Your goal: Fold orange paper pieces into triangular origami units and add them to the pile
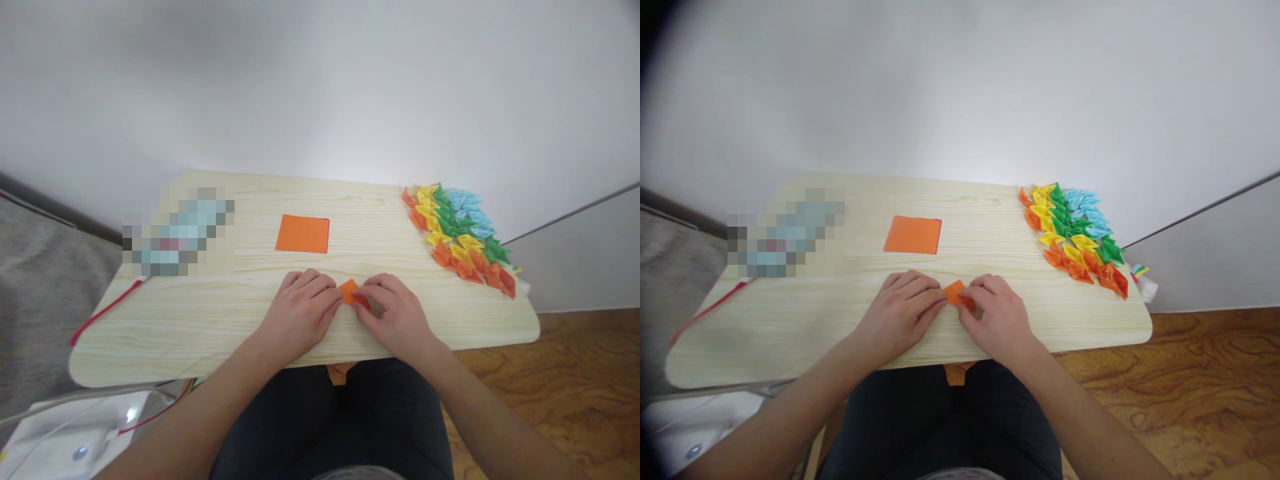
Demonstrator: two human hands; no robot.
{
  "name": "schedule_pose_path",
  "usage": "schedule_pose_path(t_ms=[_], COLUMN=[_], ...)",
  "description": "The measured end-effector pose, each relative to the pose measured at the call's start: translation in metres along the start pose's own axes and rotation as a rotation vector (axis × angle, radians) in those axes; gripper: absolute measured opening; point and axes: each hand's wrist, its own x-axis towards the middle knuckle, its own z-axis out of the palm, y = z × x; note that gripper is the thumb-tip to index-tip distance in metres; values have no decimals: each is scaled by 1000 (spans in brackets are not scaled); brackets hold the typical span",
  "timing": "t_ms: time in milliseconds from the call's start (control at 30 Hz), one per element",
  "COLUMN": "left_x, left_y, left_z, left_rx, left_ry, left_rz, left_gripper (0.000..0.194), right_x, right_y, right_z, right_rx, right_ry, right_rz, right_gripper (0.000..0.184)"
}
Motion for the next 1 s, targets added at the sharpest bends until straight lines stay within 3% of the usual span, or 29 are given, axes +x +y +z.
schedule_pose_path(t_ms=[200, 467, 1000], left_x=[0, 0, 0], left_y=[2, 2, -2], left_z=[1, 1, -9], left_rx=[-34, -105, 28], left_ry=[-41, -40, -120], left_rz=[-37, -191, -111], left_gripper=[20, 12, 17], right_x=[-7, 2, 16], right_y=[4, -3, -13], right_z=[-1, -10, -23], right_rx=[6, -113, -257], right_ry=[16, -97, -250], right_rz=[-69, 31, 128], right_gripper=[9, 8, 12])
